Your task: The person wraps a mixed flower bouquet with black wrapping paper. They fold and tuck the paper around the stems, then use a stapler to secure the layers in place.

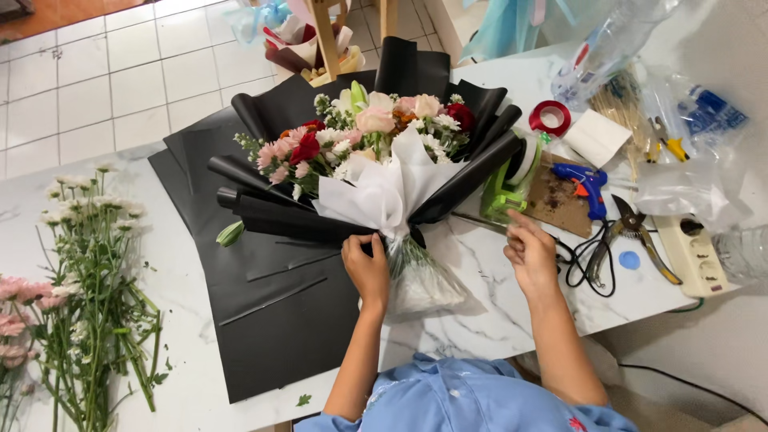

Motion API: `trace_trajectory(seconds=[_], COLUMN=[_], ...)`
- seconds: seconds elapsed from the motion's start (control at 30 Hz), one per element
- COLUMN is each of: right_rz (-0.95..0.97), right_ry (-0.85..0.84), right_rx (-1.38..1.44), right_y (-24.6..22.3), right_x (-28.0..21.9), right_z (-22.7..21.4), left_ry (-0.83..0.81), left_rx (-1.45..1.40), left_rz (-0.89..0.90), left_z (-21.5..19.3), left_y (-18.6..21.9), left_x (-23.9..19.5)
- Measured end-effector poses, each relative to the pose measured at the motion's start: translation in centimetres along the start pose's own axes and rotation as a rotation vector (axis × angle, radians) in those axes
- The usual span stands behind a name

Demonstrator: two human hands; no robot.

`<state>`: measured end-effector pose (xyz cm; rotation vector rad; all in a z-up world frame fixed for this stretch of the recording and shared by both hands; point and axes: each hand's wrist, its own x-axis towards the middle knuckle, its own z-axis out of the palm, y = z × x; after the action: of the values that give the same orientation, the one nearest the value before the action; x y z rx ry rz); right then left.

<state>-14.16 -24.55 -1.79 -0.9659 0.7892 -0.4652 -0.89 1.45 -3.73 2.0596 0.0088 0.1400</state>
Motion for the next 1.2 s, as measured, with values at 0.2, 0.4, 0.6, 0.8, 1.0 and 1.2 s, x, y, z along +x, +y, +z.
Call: trace_trajectory(seconds=[0.2,0.4,0.6,0.8,1.0,1.2], right_rz=[-0.082,-0.089,-0.111,-0.18,-0.354,-0.445], right_ry=[0.029,0.061,0.2,0.344,0.388,0.381], right_rx=[0.107,-0.01,-0.157,-0.328,-0.458,-0.515], right_y=[1.5,1.3,2.2,2.6,2.5,4.0], right_x=[0.2,-0.3,1.1,2.2,2.3,4.1], right_z=[0.4,0.6,-0.2,-0.5,0.1,-1.0], left_ry=[0.035,0.039,-0.011,-0.065,-0.083,-0.099], left_rx=[-0.02,-0.041,-0.092,-0.148,-0.156,-0.182], left_rz=[0.023,-0.023,-0.071,-0.156,-0.138,-0.173], left_z=[0.2,0.3,1.0,-0.6,-1.3,-1.9], left_y=[-0.5,-1.2,-3.1,-1.0,-0.1,0.4], left_x=[0.1,0.5,1.4,1.3,0.8,0.6])
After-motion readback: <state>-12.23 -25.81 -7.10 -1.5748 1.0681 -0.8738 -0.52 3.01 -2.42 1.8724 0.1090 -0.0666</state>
